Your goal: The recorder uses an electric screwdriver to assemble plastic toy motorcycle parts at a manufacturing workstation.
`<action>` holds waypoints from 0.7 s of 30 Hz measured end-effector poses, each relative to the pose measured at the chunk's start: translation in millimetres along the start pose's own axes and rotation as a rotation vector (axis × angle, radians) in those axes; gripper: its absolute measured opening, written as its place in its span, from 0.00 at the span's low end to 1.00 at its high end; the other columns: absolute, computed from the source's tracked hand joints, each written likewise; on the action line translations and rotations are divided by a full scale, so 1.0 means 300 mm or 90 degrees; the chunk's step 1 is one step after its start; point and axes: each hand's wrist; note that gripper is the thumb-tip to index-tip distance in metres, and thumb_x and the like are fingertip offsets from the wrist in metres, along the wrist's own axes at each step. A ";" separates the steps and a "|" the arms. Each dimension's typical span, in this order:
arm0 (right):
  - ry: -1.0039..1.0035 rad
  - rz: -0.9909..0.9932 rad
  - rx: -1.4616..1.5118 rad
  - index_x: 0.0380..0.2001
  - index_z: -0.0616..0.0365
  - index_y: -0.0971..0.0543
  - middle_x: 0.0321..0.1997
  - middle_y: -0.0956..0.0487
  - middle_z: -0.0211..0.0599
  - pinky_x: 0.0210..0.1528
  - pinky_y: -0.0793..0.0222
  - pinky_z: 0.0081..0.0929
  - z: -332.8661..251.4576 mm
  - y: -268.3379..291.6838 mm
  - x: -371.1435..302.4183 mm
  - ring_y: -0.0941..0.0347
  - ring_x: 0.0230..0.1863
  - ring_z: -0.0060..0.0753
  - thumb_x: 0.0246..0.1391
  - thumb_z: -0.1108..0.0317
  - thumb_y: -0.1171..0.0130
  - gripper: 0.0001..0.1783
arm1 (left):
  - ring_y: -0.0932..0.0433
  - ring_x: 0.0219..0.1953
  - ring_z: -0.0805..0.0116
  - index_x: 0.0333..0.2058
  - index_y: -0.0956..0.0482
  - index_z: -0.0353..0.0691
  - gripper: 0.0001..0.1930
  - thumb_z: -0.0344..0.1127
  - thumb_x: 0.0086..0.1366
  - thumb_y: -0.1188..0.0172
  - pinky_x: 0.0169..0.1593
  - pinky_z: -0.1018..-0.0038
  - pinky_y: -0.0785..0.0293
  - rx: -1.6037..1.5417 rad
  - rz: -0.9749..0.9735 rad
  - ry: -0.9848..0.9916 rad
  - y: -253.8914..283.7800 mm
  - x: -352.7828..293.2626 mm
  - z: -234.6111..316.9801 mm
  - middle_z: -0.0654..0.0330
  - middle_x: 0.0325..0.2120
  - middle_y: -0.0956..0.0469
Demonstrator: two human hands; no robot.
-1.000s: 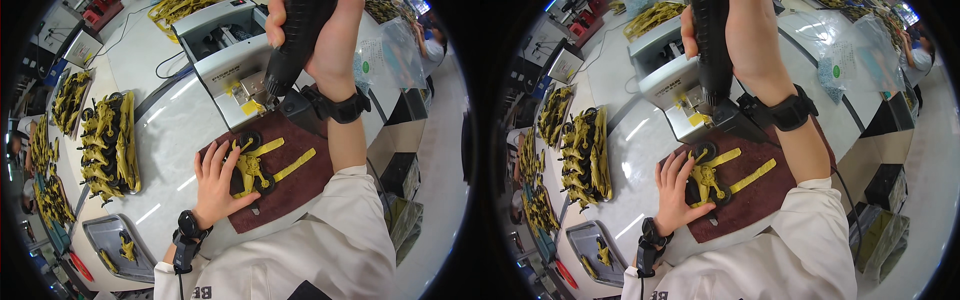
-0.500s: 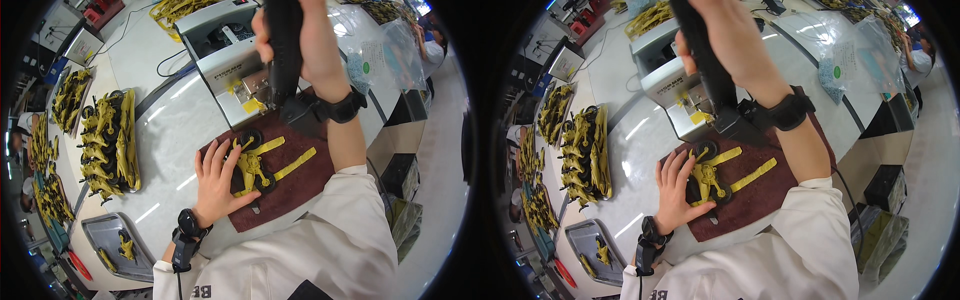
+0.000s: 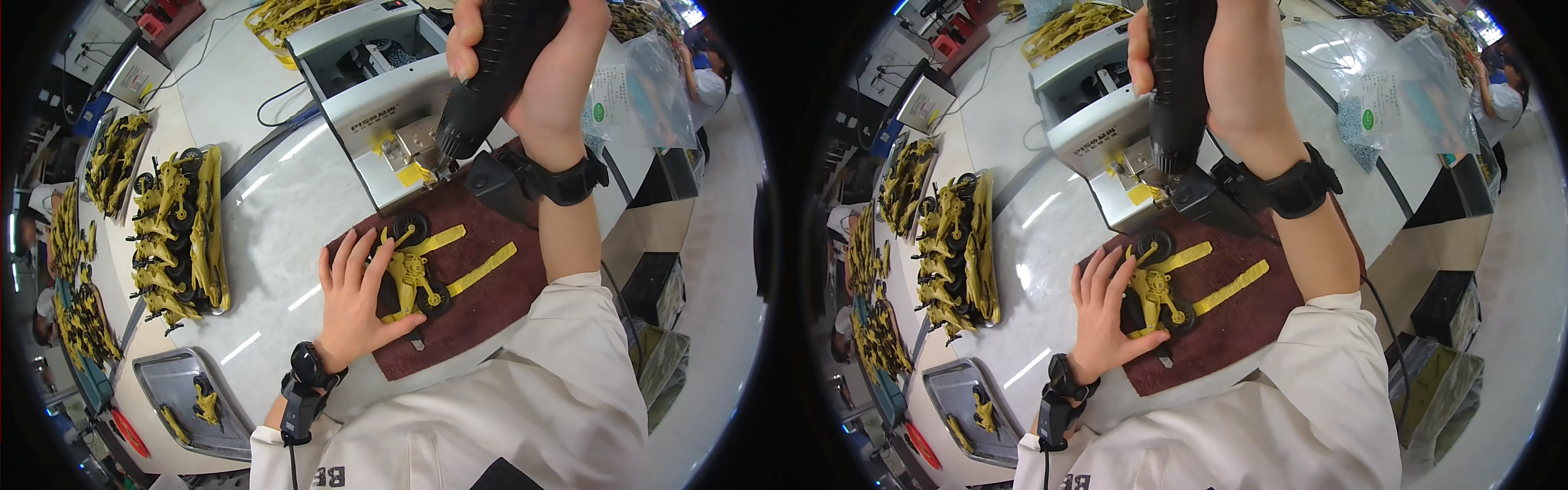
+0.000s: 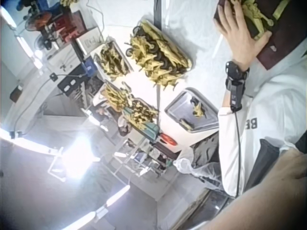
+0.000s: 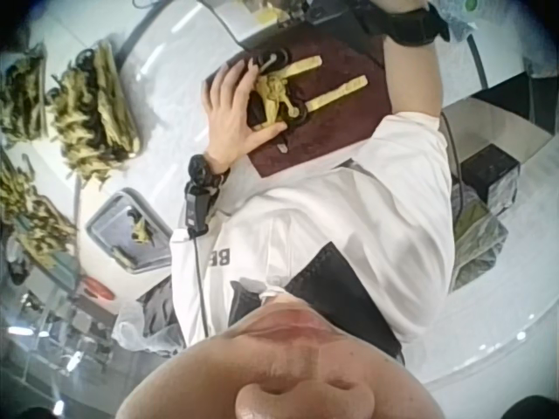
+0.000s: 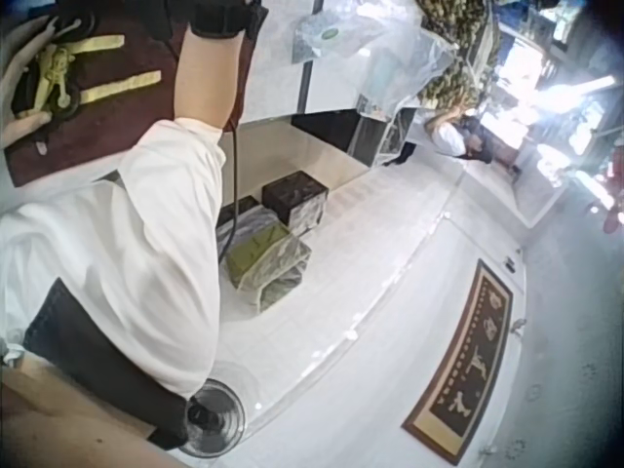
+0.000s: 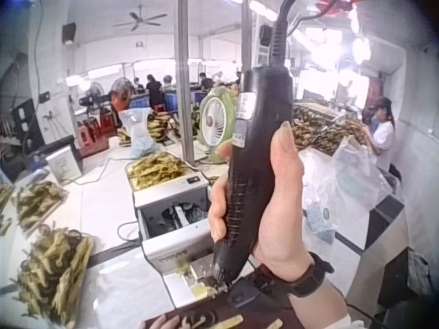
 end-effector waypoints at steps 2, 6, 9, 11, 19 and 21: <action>-0.005 -0.004 -0.007 0.36 0.64 0.30 0.12 0.30 0.38 0.10 0.36 0.21 0.003 0.004 0.001 0.34 0.08 0.29 0.56 0.31 0.63 0.39 | 0.46 0.63 0.45 0.59 0.39 0.41 0.48 0.60 0.43 0.33 0.63 0.45 0.63 0.001 0.001 0.000 0.000 -0.001 0.000 0.49 0.59 0.41; -0.010 0.020 -0.002 0.36 0.64 0.30 0.12 0.30 0.38 0.10 0.36 0.21 -0.003 -0.011 -0.007 0.34 0.08 0.29 0.55 0.31 0.63 0.40 | 0.46 0.63 0.45 0.59 0.39 0.41 0.48 0.60 0.43 0.33 0.63 0.45 0.63 0.000 0.002 -0.003 -0.001 -0.001 -0.001 0.49 0.59 0.41; 0.014 0.023 -0.004 0.36 0.64 0.30 0.11 0.31 0.38 0.10 0.36 0.21 -0.014 -0.016 -0.008 0.34 0.07 0.29 0.55 0.30 0.64 0.40 | 0.46 0.63 0.45 0.59 0.39 0.41 0.48 0.60 0.43 0.33 0.63 0.45 0.63 0.001 -0.001 0.002 0.000 -0.002 -0.003 0.48 0.59 0.41; 0.023 0.031 0.001 0.37 0.64 0.30 0.10 0.31 0.38 0.10 0.36 0.22 -0.016 -0.021 -0.011 0.34 0.07 0.30 0.54 0.30 0.64 0.41 | 0.46 0.63 0.45 0.59 0.39 0.41 0.48 0.60 0.43 0.33 0.63 0.45 0.63 0.001 0.000 0.002 0.000 -0.001 -0.003 0.49 0.59 0.41; -0.022 -0.001 -0.013 0.37 0.64 0.30 0.12 0.30 0.39 0.10 0.35 0.21 0.011 -0.005 -0.001 0.34 0.08 0.30 0.56 0.32 0.64 0.39 | 0.46 0.62 0.45 0.59 0.39 0.41 0.48 0.60 0.42 0.33 0.63 0.45 0.63 0.001 0.001 0.000 0.002 0.000 0.000 0.48 0.59 0.41; -0.011 0.002 -0.014 0.37 0.64 0.30 0.12 0.30 0.39 0.10 0.35 0.21 0.010 -0.011 -0.004 0.33 0.08 0.29 0.56 0.32 0.64 0.39 | 0.46 0.62 0.45 0.59 0.39 0.41 0.48 0.60 0.42 0.33 0.63 0.45 0.63 -0.001 0.005 -0.003 0.001 0.000 -0.001 0.48 0.59 0.41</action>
Point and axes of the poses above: each hand's wrist, its own x-axis towards the middle knuckle, its own y-axis out of the back of the hand, z = x × y
